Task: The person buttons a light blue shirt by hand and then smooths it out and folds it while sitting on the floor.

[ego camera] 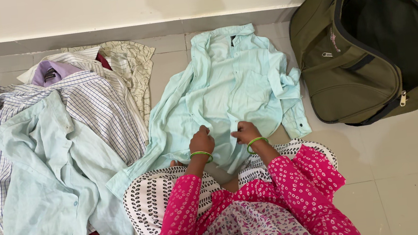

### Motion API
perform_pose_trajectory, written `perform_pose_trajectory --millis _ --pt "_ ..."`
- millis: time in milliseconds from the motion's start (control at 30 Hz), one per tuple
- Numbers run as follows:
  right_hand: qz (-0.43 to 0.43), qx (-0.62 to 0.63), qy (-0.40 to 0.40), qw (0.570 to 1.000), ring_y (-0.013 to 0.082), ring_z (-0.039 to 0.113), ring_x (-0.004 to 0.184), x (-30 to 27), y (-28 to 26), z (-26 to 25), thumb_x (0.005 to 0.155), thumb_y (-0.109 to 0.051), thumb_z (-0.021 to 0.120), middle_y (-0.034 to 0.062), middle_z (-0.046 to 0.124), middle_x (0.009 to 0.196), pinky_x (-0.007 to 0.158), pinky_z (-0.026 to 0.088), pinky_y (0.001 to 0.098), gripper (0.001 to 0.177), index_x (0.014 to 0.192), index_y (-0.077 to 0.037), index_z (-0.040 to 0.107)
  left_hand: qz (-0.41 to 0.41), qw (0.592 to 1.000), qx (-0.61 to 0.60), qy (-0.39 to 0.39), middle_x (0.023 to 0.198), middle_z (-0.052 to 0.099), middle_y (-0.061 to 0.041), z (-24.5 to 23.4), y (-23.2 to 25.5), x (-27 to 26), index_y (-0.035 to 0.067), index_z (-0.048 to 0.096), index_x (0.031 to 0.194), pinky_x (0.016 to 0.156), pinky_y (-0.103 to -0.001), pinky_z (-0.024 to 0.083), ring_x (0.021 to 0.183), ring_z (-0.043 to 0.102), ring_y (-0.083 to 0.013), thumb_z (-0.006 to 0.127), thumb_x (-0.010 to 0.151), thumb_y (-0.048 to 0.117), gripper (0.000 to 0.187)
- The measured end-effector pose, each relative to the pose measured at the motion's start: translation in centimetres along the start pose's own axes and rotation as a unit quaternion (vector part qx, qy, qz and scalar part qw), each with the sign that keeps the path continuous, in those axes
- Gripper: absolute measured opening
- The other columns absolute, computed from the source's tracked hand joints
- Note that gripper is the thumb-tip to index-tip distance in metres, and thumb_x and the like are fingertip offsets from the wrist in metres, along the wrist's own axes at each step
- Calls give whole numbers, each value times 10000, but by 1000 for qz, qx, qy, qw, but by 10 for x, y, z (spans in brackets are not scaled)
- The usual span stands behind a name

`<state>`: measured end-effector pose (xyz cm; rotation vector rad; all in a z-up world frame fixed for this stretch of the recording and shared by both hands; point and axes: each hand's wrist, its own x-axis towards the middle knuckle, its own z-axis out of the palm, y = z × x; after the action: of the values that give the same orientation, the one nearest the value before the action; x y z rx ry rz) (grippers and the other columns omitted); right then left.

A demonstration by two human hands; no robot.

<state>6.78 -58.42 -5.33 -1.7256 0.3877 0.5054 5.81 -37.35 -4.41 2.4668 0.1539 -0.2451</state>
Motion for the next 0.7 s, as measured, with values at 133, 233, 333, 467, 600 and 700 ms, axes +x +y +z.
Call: perform_pose_trajectory --millis 133,233,333,467,600,700 --pt "-14 99 -9 995 164 712 768 -4 3 -7 846 -51 723 66 745 929 644 588 331 319 1148 17 644 5 999 -37 31 980 748 -175 -10 2 -12 112 645 1106 814 -500 562 916 714 -394 662 872 183 245" --pt "-17 96 7 995 166 704 764 -9 4 -13 829 -34 687 70 737 926 635 576 335 404 1227 -23 620 -6 995 -72 63 997 743 -177 -20 7 -22 116 671 1124 819 -489 561 930 710 -391 713 869 241 287" --pt "-7 72 19 997 199 683 745 -13 6 -16 813 -14 661 107 715 903 621 547 353 474 1281 -67 611 22 991 -82 103 1023 741 -172 -32 13 -36 107 674 1155 827 -477 557 945 709 -379 707 872 224 308" --pt "-79 -96 34 992 220 704 802 -18 13 -15 780 -74 709 138 727 948 704 560 344 511 1284 -120 642 193 975 93 64 1063 721 -129 -15 8 -48 107 666 1229 829 -450 565 966 708 -322 612 918 107 316" --pt "-87 -362 -29 928 290 704 919 -25 17 -7 804 -233 789 158 764 1007 854 537 365 465 1249 -153 681 209 929 287 -105 1132 657 -114 14 -1 -64 111 694 1093 881 -448 542 1071 648 -306 657 846 170 257" --pt "-51 -370 -42 927 305 747 938 -29 19 -3 757 -298 796 136 775 1017 878 559 396 443 1174 -165 727 170 921 311 -164 1224 621 -121 23 -6 -69 103 707 1092 909 -457 528 1126 622 -320 640 903 204 225"
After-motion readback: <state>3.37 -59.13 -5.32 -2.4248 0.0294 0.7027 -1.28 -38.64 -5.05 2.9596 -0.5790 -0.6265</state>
